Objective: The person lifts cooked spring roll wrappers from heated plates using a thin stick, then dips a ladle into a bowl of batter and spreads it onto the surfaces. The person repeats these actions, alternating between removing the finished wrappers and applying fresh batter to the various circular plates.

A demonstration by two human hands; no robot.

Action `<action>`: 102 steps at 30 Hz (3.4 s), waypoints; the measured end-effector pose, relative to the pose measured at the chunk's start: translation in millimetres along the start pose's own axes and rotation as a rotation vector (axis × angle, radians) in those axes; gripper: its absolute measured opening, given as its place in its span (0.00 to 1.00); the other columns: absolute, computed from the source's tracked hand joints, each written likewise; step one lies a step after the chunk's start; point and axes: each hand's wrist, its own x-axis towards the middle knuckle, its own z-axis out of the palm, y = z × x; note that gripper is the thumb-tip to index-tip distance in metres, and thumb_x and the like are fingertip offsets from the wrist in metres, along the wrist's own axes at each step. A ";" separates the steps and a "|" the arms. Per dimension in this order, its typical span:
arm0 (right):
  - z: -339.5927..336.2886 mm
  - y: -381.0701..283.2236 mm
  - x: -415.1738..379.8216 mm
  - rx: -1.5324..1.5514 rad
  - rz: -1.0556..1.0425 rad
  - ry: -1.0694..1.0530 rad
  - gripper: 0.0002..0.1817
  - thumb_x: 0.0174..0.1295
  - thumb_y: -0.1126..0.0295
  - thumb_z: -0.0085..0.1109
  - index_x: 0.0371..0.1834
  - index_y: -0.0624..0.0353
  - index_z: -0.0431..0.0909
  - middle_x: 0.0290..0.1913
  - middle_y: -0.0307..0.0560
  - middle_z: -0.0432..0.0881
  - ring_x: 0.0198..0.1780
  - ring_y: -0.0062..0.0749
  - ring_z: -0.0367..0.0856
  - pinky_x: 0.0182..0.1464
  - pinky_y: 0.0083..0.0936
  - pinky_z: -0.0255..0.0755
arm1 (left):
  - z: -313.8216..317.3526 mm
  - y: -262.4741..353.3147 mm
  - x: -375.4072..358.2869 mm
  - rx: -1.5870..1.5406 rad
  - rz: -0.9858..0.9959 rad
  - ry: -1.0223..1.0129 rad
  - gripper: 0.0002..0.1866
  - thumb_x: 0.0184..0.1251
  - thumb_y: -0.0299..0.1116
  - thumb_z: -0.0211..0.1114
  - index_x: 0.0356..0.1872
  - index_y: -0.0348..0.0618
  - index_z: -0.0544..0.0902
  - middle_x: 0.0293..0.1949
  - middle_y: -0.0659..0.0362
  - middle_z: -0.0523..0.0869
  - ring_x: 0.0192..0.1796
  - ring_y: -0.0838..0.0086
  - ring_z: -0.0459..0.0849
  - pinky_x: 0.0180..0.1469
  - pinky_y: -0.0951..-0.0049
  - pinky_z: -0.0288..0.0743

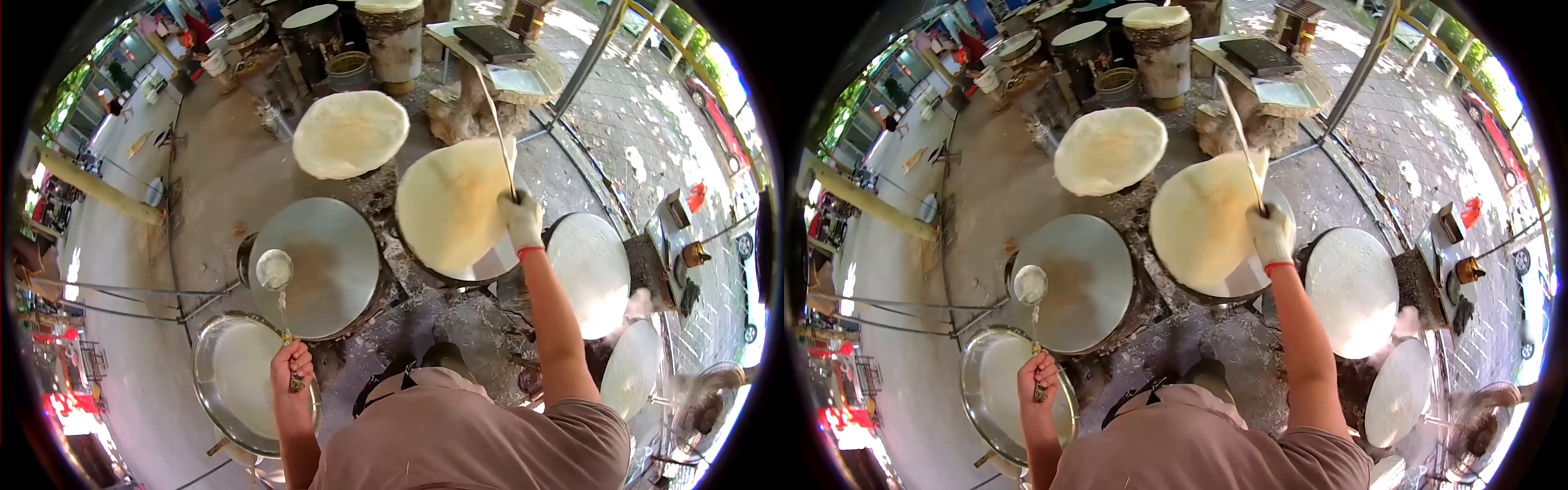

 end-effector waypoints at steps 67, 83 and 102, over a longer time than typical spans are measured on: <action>231.0 92.7 -457.5 -0.523 0.101 -1.796 0.18 0.57 0.58 0.61 0.42 0.61 0.81 0.29 0.41 0.80 0.25 0.21 0.75 0.25 0.19 0.69 | -259.2 -294.6 -283.7 -0.702 0.530 0.907 0.11 0.70 0.43 0.57 0.35 0.47 0.74 0.26 0.64 0.75 0.13 0.86 0.61 0.12 0.83 0.57; 483.4 243.4 -284.5 -0.481 0.504 -0.996 0.14 0.60 0.52 0.64 0.24 0.45 0.73 0.18 0.28 0.62 0.14 0.16 0.54 0.14 0.18 0.46 | -275.4 -343.0 -211.1 -1.109 0.511 0.877 0.15 0.76 0.44 0.46 0.42 0.41 0.69 0.26 0.67 0.67 0.11 0.89 0.57 0.08 0.88 0.55; 543.6 333.4 -227.6 -0.144 0.480 -1.002 0.11 0.63 0.58 0.62 0.34 0.54 0.79 0.31 0.33 0.78 0.30 0.21 0.74 0.33 0.20 0.69 | -261.6 -321.3 -204.4 -0.977 0.441 0.971 0.14 0.75 0.43 0.49 0.42 0.42 0.69 0.27 0.67 0.68 0.11 0.90 0.57 0.08 0.89 0.55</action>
